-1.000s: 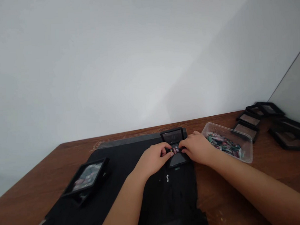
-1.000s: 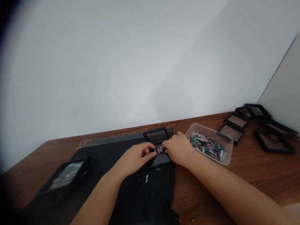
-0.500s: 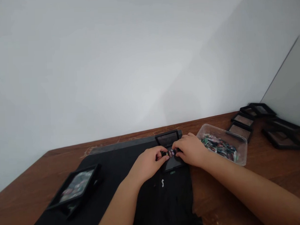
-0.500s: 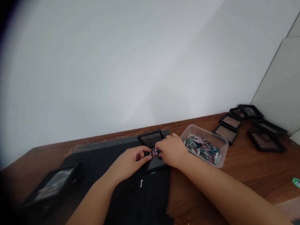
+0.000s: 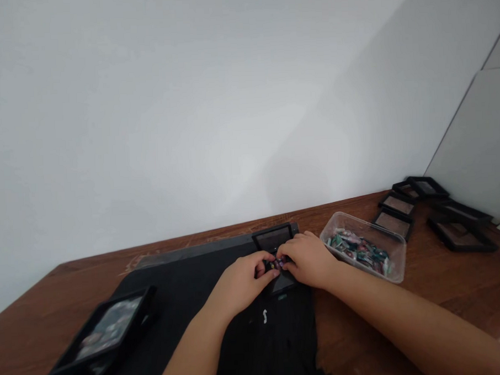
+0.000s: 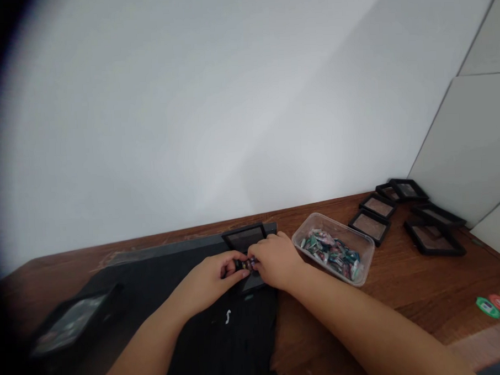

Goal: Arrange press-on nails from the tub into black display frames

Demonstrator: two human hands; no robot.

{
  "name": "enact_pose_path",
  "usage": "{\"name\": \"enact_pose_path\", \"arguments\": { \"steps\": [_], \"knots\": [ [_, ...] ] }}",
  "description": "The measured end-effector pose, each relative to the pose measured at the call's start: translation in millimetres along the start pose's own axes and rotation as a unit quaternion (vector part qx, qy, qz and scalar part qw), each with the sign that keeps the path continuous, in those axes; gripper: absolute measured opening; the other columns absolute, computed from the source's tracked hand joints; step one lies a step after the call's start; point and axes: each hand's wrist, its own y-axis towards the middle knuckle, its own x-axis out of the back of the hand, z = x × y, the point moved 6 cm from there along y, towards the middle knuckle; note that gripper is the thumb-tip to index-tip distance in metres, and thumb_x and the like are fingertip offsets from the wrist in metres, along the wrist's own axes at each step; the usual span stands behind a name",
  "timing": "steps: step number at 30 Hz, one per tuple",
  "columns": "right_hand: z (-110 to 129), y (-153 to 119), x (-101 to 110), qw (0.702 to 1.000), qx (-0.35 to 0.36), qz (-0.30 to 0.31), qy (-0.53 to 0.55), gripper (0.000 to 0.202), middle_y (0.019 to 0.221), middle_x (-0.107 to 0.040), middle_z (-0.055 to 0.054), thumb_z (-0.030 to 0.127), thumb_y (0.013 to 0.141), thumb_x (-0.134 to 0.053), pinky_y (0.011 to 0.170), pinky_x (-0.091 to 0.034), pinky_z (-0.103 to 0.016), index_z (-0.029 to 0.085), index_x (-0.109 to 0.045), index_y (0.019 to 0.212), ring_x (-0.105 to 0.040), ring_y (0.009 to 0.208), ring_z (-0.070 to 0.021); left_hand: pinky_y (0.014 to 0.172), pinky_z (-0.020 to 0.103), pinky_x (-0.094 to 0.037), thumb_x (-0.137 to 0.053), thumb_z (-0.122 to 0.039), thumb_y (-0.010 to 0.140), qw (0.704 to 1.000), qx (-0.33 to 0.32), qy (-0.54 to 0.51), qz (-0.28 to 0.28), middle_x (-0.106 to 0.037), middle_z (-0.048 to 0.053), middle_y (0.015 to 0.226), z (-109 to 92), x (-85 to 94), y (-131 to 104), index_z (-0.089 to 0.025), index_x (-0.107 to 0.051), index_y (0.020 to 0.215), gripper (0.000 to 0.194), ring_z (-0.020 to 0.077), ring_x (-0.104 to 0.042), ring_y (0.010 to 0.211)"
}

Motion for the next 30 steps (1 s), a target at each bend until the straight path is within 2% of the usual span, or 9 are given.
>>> {"name": "enact_pose_path", "arguments": {
  "steps": [5, 9, 13, 15, 17, 18, 22, 26, 30],
  "knots": [
    [6, -5, 2, 1.0, 0.011, -0.017, 0.0, 0.027, 0.123, -0.076, -0.008, 0.026, 0.096, -0.068, 0.097, -0.04, -0.04, 0.019, -0.071, 0.122, -0.064, 0.119, -0.0287, 0.061, 0.03, -0.033, -0.056, -0.05, 0.082, 1.0, 0.003, 0.002, -0.004, -0.061, -0.002, 0.07, 0, 0.1, 1, -0.026, -0.076, 0.107, 0.04, 0.0193, -0.055, 0.064],
    [5, -19, 29, 0.998, -0.004, -0.057, -0.005, 0.026, 0.119, -0.077, -0.009, 0.033, 0.096, -0.069, 0.092, -0.041, -0.039, 0.019, -0.072, 0.118, -0.066, 0.112, -0.0282, 0.062, 0.029, -0.033, -0.057, -0.051, 0.08, 1.0, 0.013, -0.003, -0.003, -0.061, -0.002, 0.071, 0, 1.2, 1, -0.027, -0.076, 0.108, 0.042, 0.0194, -0.055, 0.065],
    [-32, -39, 69, 0.985, -0.147, -0.087, -0.026, 0.018, 0.104, -0.079, -0.009, 0.03, 0.099, -0.061, 0.08, -0.044, -0.036, 0.02, -0.074, 0.106, -0.07, 0.096, -0.0257, 0.063, 0.029, -0.034, -0.056, -0.056, 0.08, 1.0, 0.022, -0.013, -0.01, -0.06, -0.002, 0.07, 0, 5.0, -1, -0.027, -0.076, 0.107, 0.045, 0.0191, -0.055, 0.065],
    [-58, -48, 77, 0.971, -0.227, -0.052, -0.055, 0.022, 0.106, -0.079, -0.013, 0.028, 0.099, -0.057, 0.079, -0.047, -0.036, 0.019, -0.075, 0.107, -0.072, 0.1, -0.0281, 0.063, 0.03, -0.034, -0.056, -0.06, 0.079, 0.999, 0.021, -0.017, -0.018, -0.06, -0.002, 0.071, 1, 7.8, -2, -0.027, -0.076, 0.107, 0.048, 0.0191, -0.055, 0.065],
    [-77, -53, 76, 0.96, -0.264, 0.002, -0.095, 0.026, 0.117, -0.077, -0.018, 0.023, 0.099, -0.054, 0.083, -0.05, -0.038, 0.015, -0.075, 0.113, -0.072, 0.111, -0.0313, 0.062, 0.03, -0.033, -0.055, -0.063, 0.079, 0.999, 0.02, -0.017, -0.03, -0.06, -0.002, 0.069, 3, 10.8, -2, -0.026, -0.077, 0.103, 0.049, 0.0193, -0.054, 0.064],
    [-83, -53, 72, 0.958, -0.268, 0.023, -0.096, 0.025, 0.119, -0.077, -0.019, 0.023, 0.096, -0.059, 0.083, -0.051, -0.038, 0.015, -0.076, 0.113, -0.072, 0.113, -0.0328, 0.061, 0.03, -0.033, -0.055, -0.064, 0.079, 0.999, 0.021, -0.015, -0.036, -0.059, -0.002, 0.067, 5, 12.1, -2, -0.026, -0.077, 0.1, 0.049, 0.0194, -0.054, 0.063],
    [-90, -49, 56, 0.959, -0.257, 0.084, -0.083, 0.021, 0.115, -0.079, -0.018, 0.021, 0.079, -0.078, 0.077, -0.054, -0.037, 0.017, -0.08, 0.1, -0.076, 0.105, -0.0341, 0.06, 0.03, -0.032, -0.052, -0.068, 0.079, 0.998, 0.022, -0.016, -0.054, -0.056, -0.002, 0.062, 11, 15.4, 0, -0.026, -0.076, 0.091, 0.049, 0.0197, -0.053, 0.061],
    [-86, -48, 55, 0.962, -0.243, 0.089, -0.085, 0.02, 0.11, -0.08, -0.015, 0.012, 0.078, -0.075, 0.075, -0.054, -0.034, 0.019, -0.081, 0.096, -0.077, 0.1, -0.0307, 0.06, 0.03, -0.035, -0.052, -0.069, 0.079, 0.997, 0.02, -0.026, -0.065, -0.058, -0.002, 0.064, 15, 18.5, 1, -0.026, -0.075, 0.092, 0.051, 0.0204, -0.055, 0.062],
    [-82, -50, 61, 0.965, -0.232, 0.069, -0.098, 0.02, 0.112, -0.08, -0.017, 0.008, 0.081, -0.069, 0.075, -0.054, -0.033, 0.018, -0.081, 0.094, -0.076, 0.103, -0.0304, 0.059, 0.03, -0.035, -0.049, -0.075, 0.079, 0.996, 0.031, -0.03, -0.083, -0.057, -0.002, 0.063, 18, 26.2, -1, -0.025, -0.069, 0.078, 0.054, 0.02, -0.054, 0.061]
  ]
}}
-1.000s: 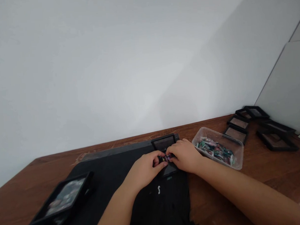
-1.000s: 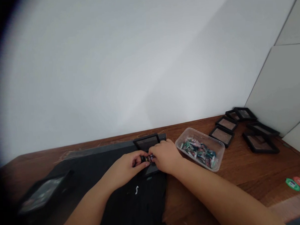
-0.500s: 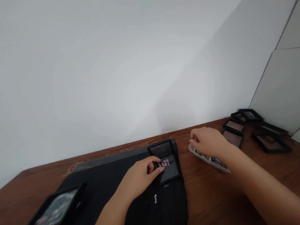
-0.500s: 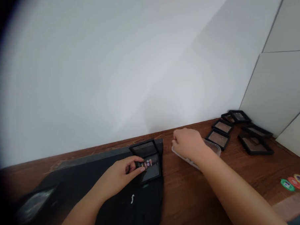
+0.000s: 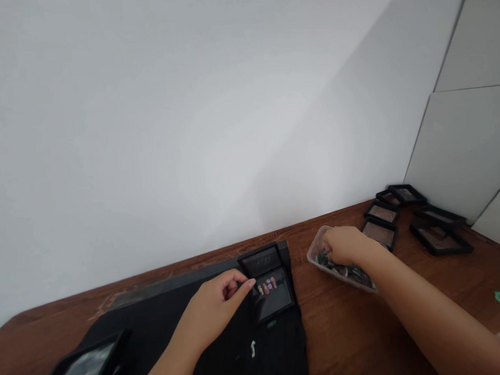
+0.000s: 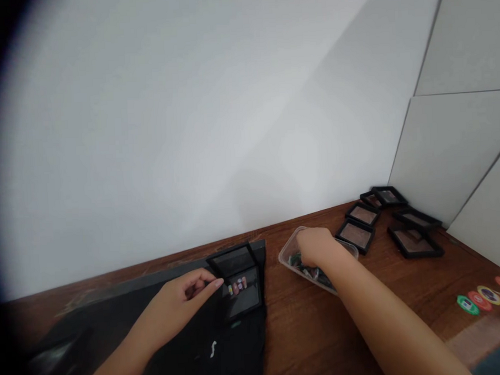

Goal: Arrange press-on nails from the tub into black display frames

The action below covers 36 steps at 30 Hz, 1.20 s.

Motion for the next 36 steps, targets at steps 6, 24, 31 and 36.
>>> {"name": "enact_pose_path", "arguments": {
  "steps": [6, 24, 31, 36],
  "knots": [
    [-5, 0, 6, 0.999, -0.011, -0.039, 0.008, 0.013, 0.106, -0.081, -0.016, 0.015, 0.084, -0.07, 0.075, -0.052, -0.033, 0.018, -0.081, 0.091, -0.076, 0.1, -0.0296, 0.056, 0.028, -0.032, -0.049, -0.08, 0.076, 0.998, 0.01, -0.008, -0.06, -0.048, -0.003, 0.056, 2, 14.9, -2, -0.025, -0.06, 0.066, 0.057, 0.0172, -0.046, 0.057],
    [55, -40, 37, 0.93, 0.222, -0.165, 0.243, 0.012, 0.069, -0.071, 0.002, 0.015, 0.085, -0.071, 0.062, -0.038, -0.022, 0.018, -0.067, 0.074, -0.059, 0.062, -0.0098, 0.063, 0.031, -0.044, -0.064, -0.074, 0.076, 0.953, -0.041, -0.158, -0.253, -0.045, -0.006, 0.065, 8, 20.5, 4, -0.026, -0.06, 0.089, 0.05, 0.017, -0.049, 0.061],
    [104, -44, 2, 0.93, 0.334, -0.048, 0.148, 0.011, 0.094, -0.081, -0.002, 0.012, 0.086, -0.069, 0.073, -0.045, -0.025, 0.018, -0.076, 0.093, -0.072, 0.085, -0.0177, 0.084, 0.042, -0.057, -0.065, -0.077, 0.075, 0.945, -0.075, -0.181, -0.261, -0.068, 0.003, 0.087, 14, 13.1, 10, -0.025, -0.065, 0.101, 0.058, 0.0254, -0.066, 0.084],
    [110, -39, -9, 0.942, 0.323, -0.021, 0.082, 0.023, 0.115, -0.081, -0.008, 0.013, 0.097, -0.06, 0.087, -0.049, -0.032, 0.017, -0.078, 0.112, -0.074, 0.108, -0.0246, 0.093, 0.047, -0.059, -0.064, -0.069, 0.082, 0.946, -0.117, -0.181, -0.243, -0.075, 0.006, 0.099, 16, 4.4, 13, -0.025, -0.068, 0.105, 0.049, 0.0286, -0.071, 0.097]
  ]
}}
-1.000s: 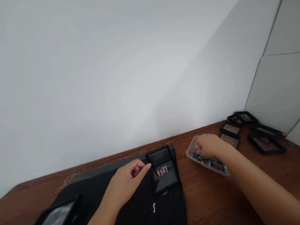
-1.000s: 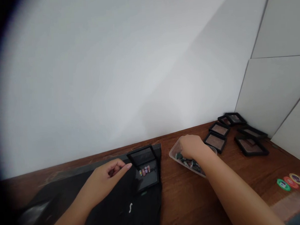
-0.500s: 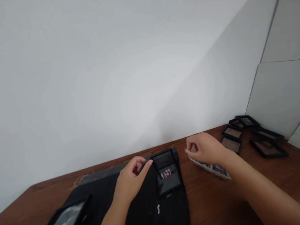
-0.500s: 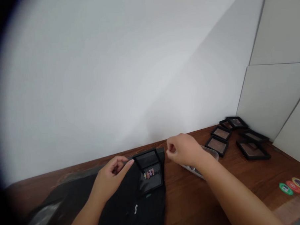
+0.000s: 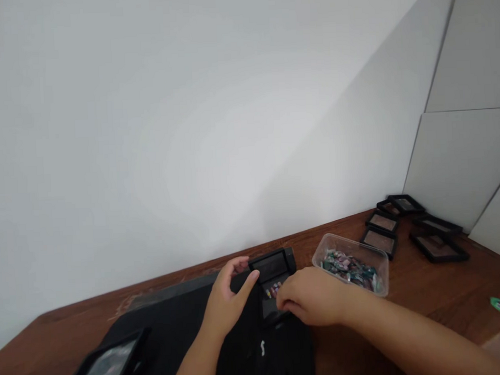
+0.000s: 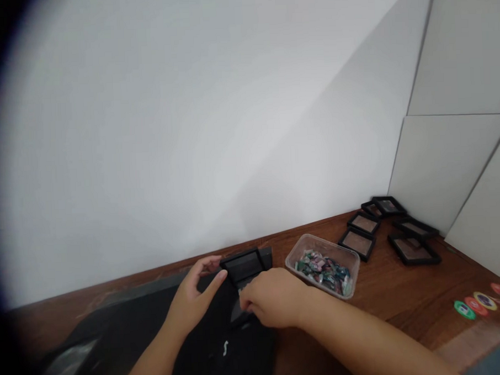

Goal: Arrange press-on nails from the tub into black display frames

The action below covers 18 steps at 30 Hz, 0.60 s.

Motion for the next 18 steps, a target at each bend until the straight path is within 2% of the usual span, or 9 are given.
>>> {"name": "enact_pose_path", "arguments": {
  "steps": [6, 9, 12, 18],
  "knots": [
    [-6, 4, -14, 0.998, -0.021, 0.021, -0.05, 0.03, 0.12, -0.08, -0.008, 0.009, 0.095, -0.059, 0.086, -0.051, -0.03, 0.02, -0.078, 0.114, -0.075, 0.111, -0.0249, 0.099, 0.049, -0.058, -0.064, -0.065, 0.084, 1.0, -0.007, 0.005, -0.008, -0.076, 0.009, 0.109, 5, -0.8, -2, -0.025, -0.066, 0.113, 0.05, 0.0304, -0.072, 0.106],
    [-8, 3, -15, 0.998, -0.029, 0.02, -0.047, 0.03, 0.121, -0.079, -0.009, 0.011, 0.097, -0.057, 0.088, -0.052, -0.032, 0.021, -0.076, 0.119, -0.075, 0.113, -0.0264, 0.102, 0.049, -0.057, -0.065, -0.065, 0.082, 1.0, -0.002, 0.012, 0.01, -0.077, 0.009, 0.112, 4, -2.1, -2, -0.025, -0.069, 0.114, 0.051, 0.0306, -0.072, 0.109],
    [-13, 2, -12, 0.998, -0.049, 0.004, -0.038, 0.03, 0.12, -0.08, -0.009, 0.014, 0.099, -0.057, 0.088, -0.051, -0.035, 0.021, -0.073, 0.124, -0.075, 0.112, -0.0281, 0.101, 0.048, -0.057, -0.064, -0.065, 0.082, 0.999, 0.004, 0.019, 0.029, -0.078, 0.008, 0.111, 5, -5.0, -1, -0.026, -0.072, 0.112, 0.05, 0.03, -0.073, 0.107],
    [-20, 7, -22, 0.997, -0.059, 0.01, -0.045, 0.025, 0.117, -0.08, -0.009, 0.015, 0.099, -0.059, 0.088, -0.051, -0.034, 0.022, -0.076, 0.117, -0.075, 0.11, -0.0268, 0.099, 0.049, -0.057, -0.06, -0.066, 0.084, 0.999, 0.023, 0.011, 0.041, -0.08, 0.008, 0.105, 10, -12.9, 0, -0.025, -0.073, 0.103, 0.048, 0.0313, -0.073, 0.103]
  ]
}}
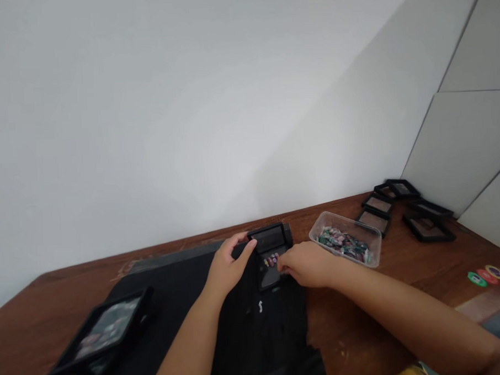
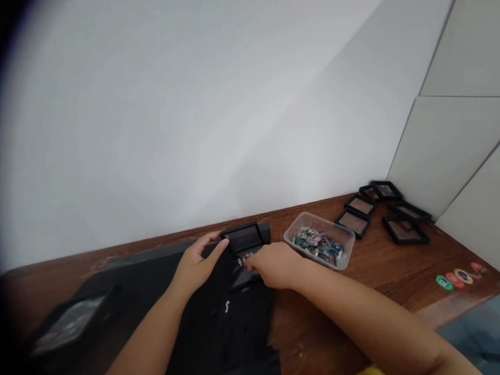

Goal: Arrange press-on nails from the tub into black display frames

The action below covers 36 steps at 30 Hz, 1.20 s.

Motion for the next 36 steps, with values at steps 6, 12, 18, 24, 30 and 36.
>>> {"name": "enact_pose_path", "arguments": {
  "steps": [6, 12, 18, 24, 30, 36],
  "knots": [
    [-3, 5, -9, 1.0, 0.017, -0.012, -0.003, 0.029, 0.124, -0.078, -0.008, 0.009, 0.097, -0.058, 0.089, -0.051, -0.033, 0.02, -0.076, 0.117, -0.072, 0.115, -0.0247, 0.098, 0.046, -0.058, -0.06, -0.064, 0.087, 0.998, -0.008, -0.021, 0.052, -0.081, 0.009, 0.11, 3, -13.7, 1, -0.024, -0.073, 0.104, 0.046, 0.0307, -0.074, 0.108],
    [-3, 4, -6, 0.998, 0.006, -0.014, -0.064, 0.031, 0.122, -0.077, -0.008, 0.006, 0.097, -0.053, 0.086, -0.052, -0.034, 0.018, -0.07, 0.12, -0.071, 0.114, -0.0262, 0.096, 0.046, -0.059, -0.056, -0.06, 0.091, 0.995, -0.005, -0.051, 0.089, -0.081, 0.009, 0.102, 6, -22.5, 0, -0.024, -0.069, 0.1, 0.039, 0.0291, -0.076, 0.103],
    [-1, 4, -6, 0.995, -0.015, -0.012, -0.1, 0.032, 0.121, -0.076, -0.009, 0.007, 0.099, -0.051, 0.083, -0.054, -0.037, 0.017, -0.065, 0.125, -0.069, 0.113, -0.0279, 0.097, 0.046, -0.058, -0.054, -0.054, 0.093, 0.993, -0.002, -0.055, 0.102, -0.081, 0.008, 0.102, 3, -22.9, 0, -0.025, -0.067, 0.101, 0.033, 0.0287, -0.076, 0.103],
    [1, 3, -4, 0.994, -0.039, -0.047, -0.088, 0.032, 0.129, -0.071, -0.011, 0.009, 0.098, -0.05, 0.082, -0.055, -0.038, 0.017, -0.065, 0.125, -0.067, 0.115, -0.0286, 0.096, 0.044, -0.059, -0.053, -0.055, 0.093, 0.993, -0.004, -0.049, 0.109, -0.081, 0.008, 0.102, 0, -22.3, -1, -0.025, -0.066, 0.1, 0.034, 0.0285, -0.075, 0.104],
    [3, -1, -3, 0.991, -0.089, -0.093, -0.034, 0.028, 0.124, -0.07, -0.013, 0.03, 0.101, -0.055, 0.084, -0.055, -0.041, 0.016, -0.064, 0.124, -0.067, 0.113, -0.0313, 0.096, 0.044, -0.058, -0.052, -0.056, 0.094, 0.993, -0.006, -0.038, 0.112, -0.081, 0.007, 0.101, 0, -22.1, -1, -0.025, -0.065, 0.102, 0.035, 0.0284, -0.076, 0.103],
    [4, 1, -11, 0.992, -0.103, -0.068, -0.012, 0.03, 0.124, -0.072, -0.012, 0.034, 0.102, -0.06, 0.087, -0.054, -0.04, 0.017, -0.063, 0.126, -0.068, 0.116, -0.0303, 0.097, 0.044, -0.058, -0.05, -0.056, 0.094, 0.993, -0.011, -0.024, 0.116, -0.081, 0.008, 0.103, 1, -22.9, -1, -0.024, -0.066, 0.105, 0.037, 0.0284, -0.075, 0.104]
  ]
}}
